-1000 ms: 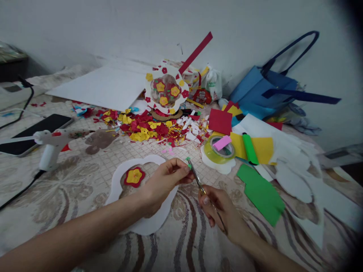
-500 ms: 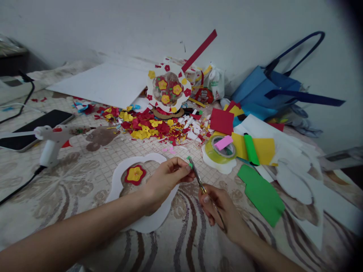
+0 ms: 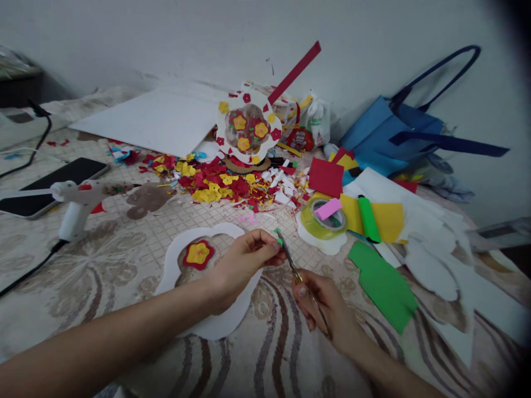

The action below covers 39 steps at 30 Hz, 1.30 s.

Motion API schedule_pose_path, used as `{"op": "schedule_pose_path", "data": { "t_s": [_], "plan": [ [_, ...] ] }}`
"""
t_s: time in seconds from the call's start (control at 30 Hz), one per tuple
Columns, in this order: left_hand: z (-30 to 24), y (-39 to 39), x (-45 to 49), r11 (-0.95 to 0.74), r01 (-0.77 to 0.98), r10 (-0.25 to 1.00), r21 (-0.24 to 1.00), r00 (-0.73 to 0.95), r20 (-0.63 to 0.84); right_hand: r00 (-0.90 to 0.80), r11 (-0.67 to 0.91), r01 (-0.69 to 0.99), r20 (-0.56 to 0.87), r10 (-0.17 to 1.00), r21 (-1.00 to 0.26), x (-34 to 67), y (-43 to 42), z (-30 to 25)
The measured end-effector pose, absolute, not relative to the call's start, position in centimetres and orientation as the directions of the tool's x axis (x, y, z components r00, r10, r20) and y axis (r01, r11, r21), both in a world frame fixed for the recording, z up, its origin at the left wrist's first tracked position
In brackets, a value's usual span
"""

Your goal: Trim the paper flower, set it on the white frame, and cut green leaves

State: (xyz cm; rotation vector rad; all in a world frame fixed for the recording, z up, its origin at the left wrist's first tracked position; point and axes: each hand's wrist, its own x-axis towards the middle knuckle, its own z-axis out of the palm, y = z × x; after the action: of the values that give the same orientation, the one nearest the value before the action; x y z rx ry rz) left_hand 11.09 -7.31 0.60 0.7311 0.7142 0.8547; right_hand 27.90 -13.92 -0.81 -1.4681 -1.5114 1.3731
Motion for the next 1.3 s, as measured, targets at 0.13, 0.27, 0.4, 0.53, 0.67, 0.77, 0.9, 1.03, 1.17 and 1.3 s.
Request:
{"op": "schedule_pose_path", "data": {
  "t_s": [0.13, 0.27, 0.4, 0.53, 0.67, 0.77, 0.9, 1.03, 1.17, 1.3],
  "plan": [
    [0.6, -7.3, 11.1, 0.448, -0.402, 0.850, 0.798, 0.468, -0.242, -0.199, -0.203, 0.282, -0.264, 0.944, -0.938, 27.9, -14.1, -0.6],
    [0.6, -7.4, 11.0, 0.441, -0.402, 0.853, 0.802, 0.467, -0.235, -0.245, -0.165, 0.302, -0.244, 0.938, -0.939, 27.9, -14.2, 0.0],
    [0.5, -7.4, 11.0, 0.431, -0.395, 0.860, 0.812, 0.452, -0.236, -0.264, -0.100, 0.325, -0.191, 0.945, -0.941, 28.0, -14.2, 0.0],
    [0.5, -7.4, 11.0, 0.424, -0.385, 0.860, 0.820, 0.454, -0.232, -0.253, -0.112, 0.325, -0.200, 0.947, -0.939, 28.1, -14.1, -0.6],
    [0.6, -7.4, 11.1, 0.428, -0.382, 0.866, 0.819, 0.434, -0.250, -0.229, -0.113, 0.328, -0.195, 0.954, -0.938, 28.1, -14.1, -1.0],
    [0.7, -7.4, 11.2, 0.439, -0.387, 0.866, 0.811, 0.421, -0.269, -0.216, -0.086, 0.342, -0.167, 0.962, -0.936, 28.0, -14.1, -1.2],
    [0.8, -7.5, 11.3, 0.433, -0.400, 0.873, 0.808, 0.408, -0.266, -0.201, -0.078, 0.344, -0.154, 0.967, -0.936, 28.1, -14.2, -1.8],
    [0.8, -7.6, 11.4, 0.421, -0.400, 0.883, 0.814, 0.387, -0.267, -0.194, -0.083, 0.330, -0.154, 0.969, -0.940, 28.0, -14.2, -2.2],
    [0.9, -7.7, 11.3, 0.422, -0.394, 0.883, 0.817, 0.383, -0.271, -0.186, -0.106, 0.321, -0.173, 0.967, -0.941, 27.8, -14.2, -2.0],
    [1.1, -7.8, 11.4, 0.419, -0.393, 0.885, 0.819, 0.377, -0.273, -0.192, -0.128, 0.322, -0.197, 0.961, -0.938, 27.7, -14.2, -1.6]
  ]
}}
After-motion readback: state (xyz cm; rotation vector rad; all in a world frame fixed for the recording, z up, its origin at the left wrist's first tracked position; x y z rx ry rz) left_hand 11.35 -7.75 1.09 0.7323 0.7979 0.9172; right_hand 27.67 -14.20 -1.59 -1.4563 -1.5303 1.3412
